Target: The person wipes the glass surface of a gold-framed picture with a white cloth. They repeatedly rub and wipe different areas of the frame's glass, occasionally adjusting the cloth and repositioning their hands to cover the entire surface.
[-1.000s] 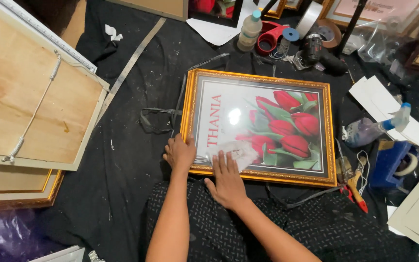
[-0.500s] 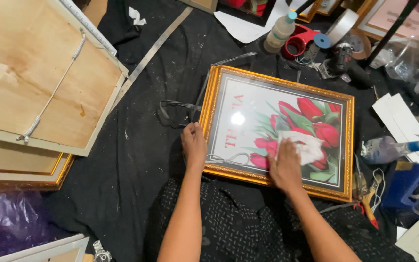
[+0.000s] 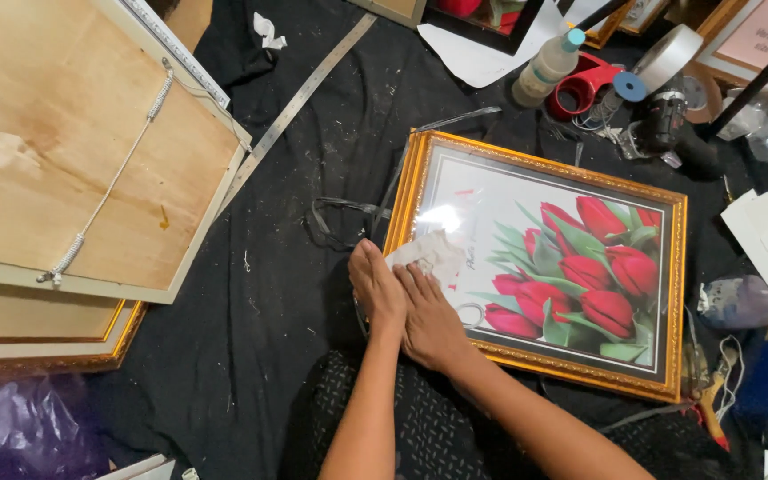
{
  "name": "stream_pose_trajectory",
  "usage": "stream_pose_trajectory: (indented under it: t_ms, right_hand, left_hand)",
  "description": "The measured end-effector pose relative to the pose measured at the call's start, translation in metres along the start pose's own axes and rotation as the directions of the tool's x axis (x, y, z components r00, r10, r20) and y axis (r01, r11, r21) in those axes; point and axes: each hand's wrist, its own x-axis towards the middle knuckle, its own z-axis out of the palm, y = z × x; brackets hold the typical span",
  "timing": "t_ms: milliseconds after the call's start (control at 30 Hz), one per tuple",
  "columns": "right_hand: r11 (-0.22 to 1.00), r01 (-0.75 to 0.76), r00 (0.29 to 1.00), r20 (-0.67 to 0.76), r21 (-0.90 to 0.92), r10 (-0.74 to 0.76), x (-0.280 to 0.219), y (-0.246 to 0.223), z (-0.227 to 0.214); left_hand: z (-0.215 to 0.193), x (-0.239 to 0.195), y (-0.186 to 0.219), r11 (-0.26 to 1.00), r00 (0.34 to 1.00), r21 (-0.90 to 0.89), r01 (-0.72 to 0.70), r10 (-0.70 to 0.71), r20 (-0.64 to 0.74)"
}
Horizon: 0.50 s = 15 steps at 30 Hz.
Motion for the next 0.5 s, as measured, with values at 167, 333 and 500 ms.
stream_pose_trajectory:
  t_ms: [167, 333, 500]
  right_hand:
    - [0.978, -0.181, 0.982, 0.039, -0.105, 0.186, 0.064, 0.044, 0.001]
    - [0.939, -0.333, 0.941, 0.03, -0.084, 0.337, 0.136, 0.08, -0.027]
    - [0.923, -0.378, 0.926, -0.042, -0.072, 0.376, 0.186, 0.124, -0.03]
  left_hand:
    - [0.009, 0.008, -0.02, 0.973, 0.983, 0.142, -0.184, 0.186, -0.002]
    - [0.012, 0.001, -0.014, 0.964, 0.979, 0.171, -0.205, 0.202, 0.036]
    - [0.02, 0.004, -0.021, 0.929, 0.975, 0.304, -0.21, 0.176, 0.137]
